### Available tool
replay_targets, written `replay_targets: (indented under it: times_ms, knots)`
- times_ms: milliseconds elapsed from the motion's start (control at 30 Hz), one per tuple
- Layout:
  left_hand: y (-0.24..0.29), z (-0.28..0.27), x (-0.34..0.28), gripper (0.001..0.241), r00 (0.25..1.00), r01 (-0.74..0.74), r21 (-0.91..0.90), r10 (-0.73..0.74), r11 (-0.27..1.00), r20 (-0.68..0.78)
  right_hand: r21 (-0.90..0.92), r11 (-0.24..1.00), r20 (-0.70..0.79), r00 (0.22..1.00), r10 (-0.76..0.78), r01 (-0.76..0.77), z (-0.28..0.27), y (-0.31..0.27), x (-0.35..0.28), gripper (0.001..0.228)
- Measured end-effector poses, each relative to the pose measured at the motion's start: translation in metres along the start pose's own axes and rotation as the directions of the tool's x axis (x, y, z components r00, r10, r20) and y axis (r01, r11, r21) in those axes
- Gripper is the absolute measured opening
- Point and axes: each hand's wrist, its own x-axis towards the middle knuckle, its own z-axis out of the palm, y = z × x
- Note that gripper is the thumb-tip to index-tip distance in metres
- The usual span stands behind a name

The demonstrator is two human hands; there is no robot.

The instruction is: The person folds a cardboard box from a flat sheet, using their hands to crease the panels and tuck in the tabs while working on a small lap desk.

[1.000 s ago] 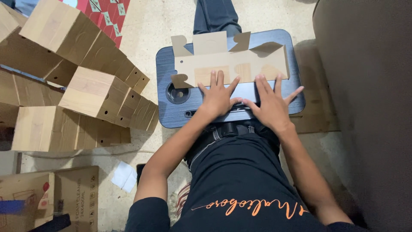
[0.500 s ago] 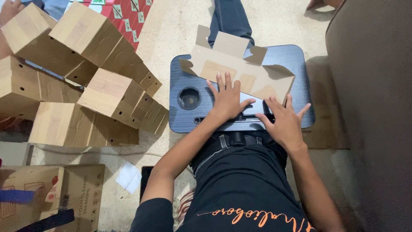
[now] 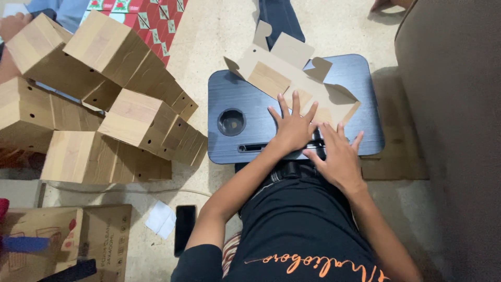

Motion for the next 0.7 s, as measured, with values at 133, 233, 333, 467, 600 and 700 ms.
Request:
replay_targets:
  times_ms: [133, 233, 333, 467, 600, 700]
  knots:
    - [0.004, -0.017, -0.007, 0.085, 1.000, 0.028, -0.006, -0.028, 1.000, 0.009, 0.179, 0.984, -0.041, 0.999, -0.010, 0.017, -0.016, -0.008, 0.002, 0.087]
    - [0.014, -0.020, -0.008, 0.094, 0.999, 0.044, -0.028, -0.043, 0.999, 0.033, 0.170, 0.985, -0.038, 0.999, -0.022, 0.028, -0.032, -0.003, 0.002, 0.092]
    - [0.020, -0.034, -0.018, 0.095, 0.993, 0.103, -0.075, -0.099, 0.992, 0.063, 0.180, 0.983, -0.007, 0.999, -0.037, 0.038, -0.032, 0.007, 0.011, 0.095]
    - [0.026, -0.011, 0.002, 0.105, 0.983, 0.162, -0.075, -0.154, 0.984, 0.096, 0.227, 0.972, 0.039, 0.997, -0.063, 0.053, -0.026, 0.019, 0.026, 0.093]
    - [0.021, -0.003, 0.006, 0.112, 0.988, 0.134, -0.114, -0.123, 0.984, 0.093, 0.198, 0.977, 0.054, 0.994, -0.090, 0.078, -0.025, 0.029, 0.043, 0.097]
    - [0.019, -0.005, 0.000, 0.110, 0.992, 0.102, -0.101, -0.095, 0.990, 0.080, 0.152, 0.985, 0.141, 0.985, -0.102, 0.081, -0.013, 0.044, 0.052, 0.100]
